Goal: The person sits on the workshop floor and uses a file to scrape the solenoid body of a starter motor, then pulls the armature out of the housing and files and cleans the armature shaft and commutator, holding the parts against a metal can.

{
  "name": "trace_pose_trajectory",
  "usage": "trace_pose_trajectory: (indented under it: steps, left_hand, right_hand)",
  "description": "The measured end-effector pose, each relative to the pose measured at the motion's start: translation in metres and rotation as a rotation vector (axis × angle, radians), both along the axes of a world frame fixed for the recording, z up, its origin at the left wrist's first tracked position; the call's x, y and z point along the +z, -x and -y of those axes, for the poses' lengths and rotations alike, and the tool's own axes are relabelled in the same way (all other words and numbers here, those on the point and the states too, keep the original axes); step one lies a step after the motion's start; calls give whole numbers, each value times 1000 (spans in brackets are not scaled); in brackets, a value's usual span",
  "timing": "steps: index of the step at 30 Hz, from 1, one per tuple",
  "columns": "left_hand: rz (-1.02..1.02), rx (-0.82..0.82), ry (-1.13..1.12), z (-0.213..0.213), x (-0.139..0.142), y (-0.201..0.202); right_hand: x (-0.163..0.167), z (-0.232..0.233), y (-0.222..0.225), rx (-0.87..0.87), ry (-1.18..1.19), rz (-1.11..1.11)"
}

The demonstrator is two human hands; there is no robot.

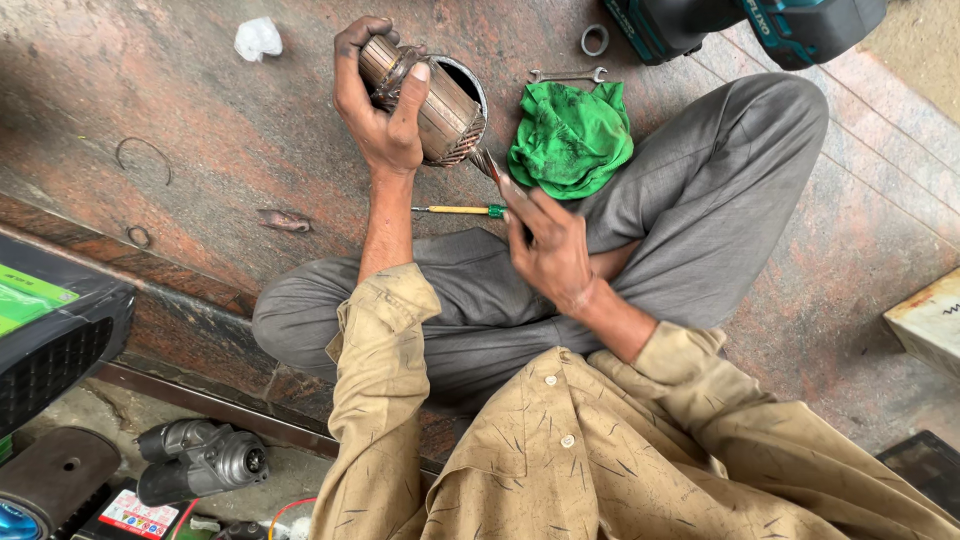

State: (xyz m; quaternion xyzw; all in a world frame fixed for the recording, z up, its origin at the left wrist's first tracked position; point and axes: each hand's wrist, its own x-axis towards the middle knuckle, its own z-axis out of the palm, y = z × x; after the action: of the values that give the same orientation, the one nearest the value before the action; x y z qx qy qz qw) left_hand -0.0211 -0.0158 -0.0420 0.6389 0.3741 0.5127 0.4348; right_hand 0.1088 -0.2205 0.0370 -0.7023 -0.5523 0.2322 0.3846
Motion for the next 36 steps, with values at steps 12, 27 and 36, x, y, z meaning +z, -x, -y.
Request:
trace_pose_trajectory:
  steps: [12,27,36]
  left_hand:
    - [15,0,-3,0,-1,0]
    - [37,-2,-15,-5,-9,-2]
    - [8,13,9,-3,-2,-2]
  right_hand:
    - [4,2,-5,-26,82,-44]
    - [10,4,7,142,193,313]
    - [-2,0,4,123,145,372]
